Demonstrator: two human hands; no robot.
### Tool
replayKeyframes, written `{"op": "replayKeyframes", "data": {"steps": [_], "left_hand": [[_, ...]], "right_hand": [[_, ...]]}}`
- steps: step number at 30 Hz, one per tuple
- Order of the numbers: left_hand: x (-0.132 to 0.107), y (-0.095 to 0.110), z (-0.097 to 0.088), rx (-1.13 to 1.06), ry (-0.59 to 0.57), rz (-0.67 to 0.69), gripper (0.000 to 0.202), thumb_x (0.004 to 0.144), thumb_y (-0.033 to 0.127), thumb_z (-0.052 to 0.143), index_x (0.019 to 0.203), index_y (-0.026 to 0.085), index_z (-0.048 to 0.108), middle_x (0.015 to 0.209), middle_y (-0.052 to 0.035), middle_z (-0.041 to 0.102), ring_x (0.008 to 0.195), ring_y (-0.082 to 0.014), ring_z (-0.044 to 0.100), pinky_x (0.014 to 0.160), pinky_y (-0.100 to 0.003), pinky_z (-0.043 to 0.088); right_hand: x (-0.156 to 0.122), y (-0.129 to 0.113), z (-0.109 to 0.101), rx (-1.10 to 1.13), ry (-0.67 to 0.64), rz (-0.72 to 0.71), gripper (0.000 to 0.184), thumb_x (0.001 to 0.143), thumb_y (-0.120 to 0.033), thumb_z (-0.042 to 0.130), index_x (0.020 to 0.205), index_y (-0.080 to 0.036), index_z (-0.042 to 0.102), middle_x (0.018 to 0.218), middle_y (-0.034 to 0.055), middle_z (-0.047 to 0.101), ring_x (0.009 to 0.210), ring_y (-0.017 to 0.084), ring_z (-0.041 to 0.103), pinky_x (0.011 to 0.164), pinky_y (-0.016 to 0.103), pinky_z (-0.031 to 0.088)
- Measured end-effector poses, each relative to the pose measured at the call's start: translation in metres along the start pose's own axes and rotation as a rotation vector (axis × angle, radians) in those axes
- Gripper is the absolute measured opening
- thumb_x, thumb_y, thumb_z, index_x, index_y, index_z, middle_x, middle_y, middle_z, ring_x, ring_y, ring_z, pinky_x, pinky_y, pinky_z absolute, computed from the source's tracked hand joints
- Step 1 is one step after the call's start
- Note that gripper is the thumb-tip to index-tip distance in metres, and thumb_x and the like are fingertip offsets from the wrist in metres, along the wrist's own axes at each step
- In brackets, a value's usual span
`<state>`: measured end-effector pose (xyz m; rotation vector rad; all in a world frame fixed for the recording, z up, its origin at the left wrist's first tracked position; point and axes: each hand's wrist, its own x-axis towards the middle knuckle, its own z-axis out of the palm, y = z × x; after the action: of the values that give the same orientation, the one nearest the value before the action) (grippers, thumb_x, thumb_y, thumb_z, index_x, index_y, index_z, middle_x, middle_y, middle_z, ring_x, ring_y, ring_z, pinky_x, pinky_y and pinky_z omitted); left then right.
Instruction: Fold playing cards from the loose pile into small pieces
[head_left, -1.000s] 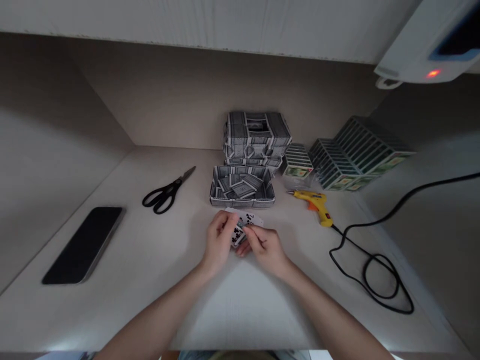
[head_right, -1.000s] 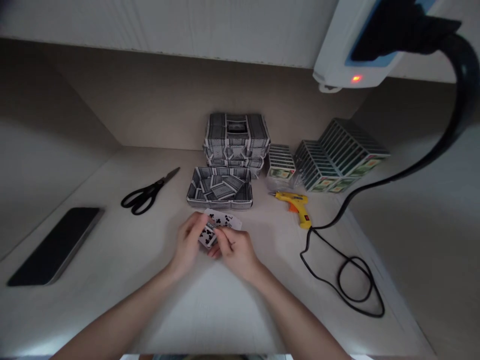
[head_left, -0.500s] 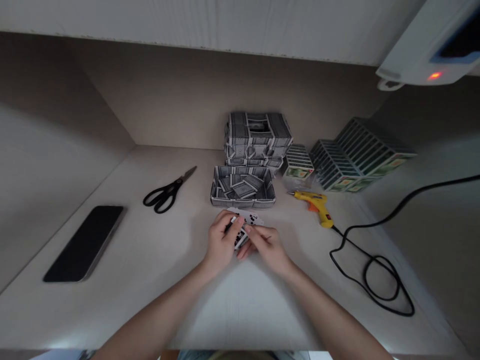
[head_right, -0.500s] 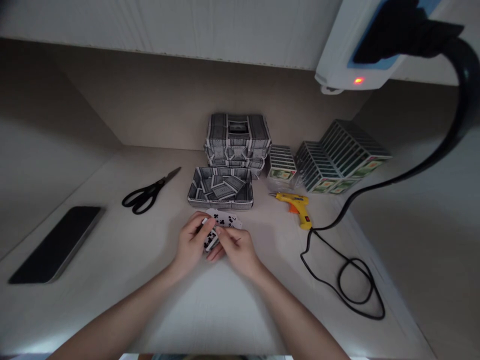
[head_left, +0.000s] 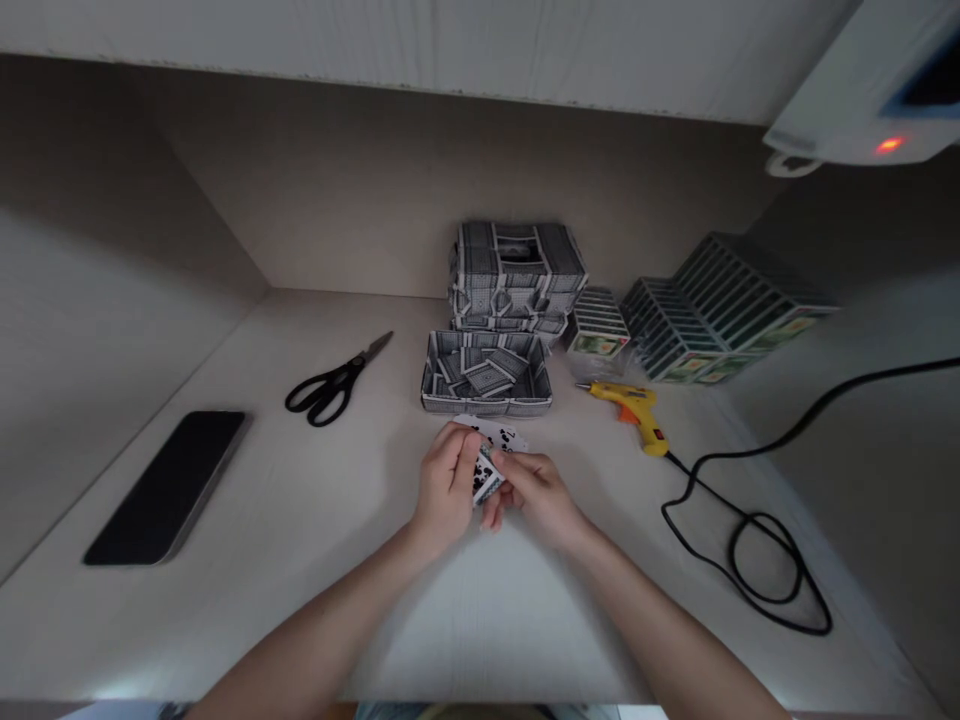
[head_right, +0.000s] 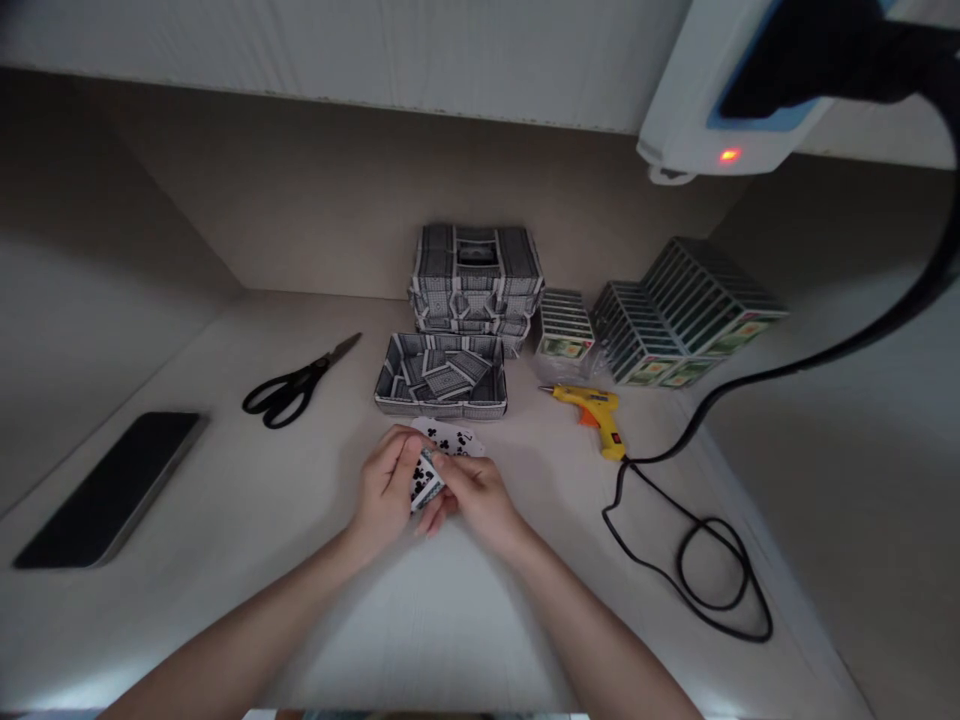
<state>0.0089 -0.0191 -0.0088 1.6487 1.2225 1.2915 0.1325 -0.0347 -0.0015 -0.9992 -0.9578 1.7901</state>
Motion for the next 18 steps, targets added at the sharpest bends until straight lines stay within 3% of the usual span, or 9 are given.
{"op": "replayKeyframes", "data": {"steps": [12, 18], "left_hand": [[0.0046, -0.0030, 0.0001, 0.192, -0.008, 0.095, 0.026, 0.088, 0.026, 0.039, 0.070, 0.017, 0.056, 0.071, -0.0025, 0.053, 0.069, -0.0131, 0.051, 0.065, -0.026, 0.041], [0.0071, -0.0063, -0.0017, 0.271, -0.021, 0.162, 0.025, 0.086, 0.026, 0.044, 0.066, 0.017, 0.056, 0.067, -0.0017, 0.052, 0.066, -0.0124, 0.050, 0.062, -0.025, 0.039]], "right_hand": [[0.0049, 0.0027, 0.0024, -0.070, 0.117, 0.027, 0.040, 0.070, -0.053, 0.056, 0.062, -0.014, 0.055, 0.038, 0.0013, 0.057, 0.033, 0.014, 0.055, 0.034, 0.022, 0.042], [0.0071, 0.0088, 0.0027, -0.217, 0.212, -0.049, 0.042, 0.074, -0.054, 0.052, 0.056, -0.017, 0.050, 0.036, -0.0003, 0.055, 0.029, 0.011, 0.048, 0.034, 0.022, 0.039]]}}
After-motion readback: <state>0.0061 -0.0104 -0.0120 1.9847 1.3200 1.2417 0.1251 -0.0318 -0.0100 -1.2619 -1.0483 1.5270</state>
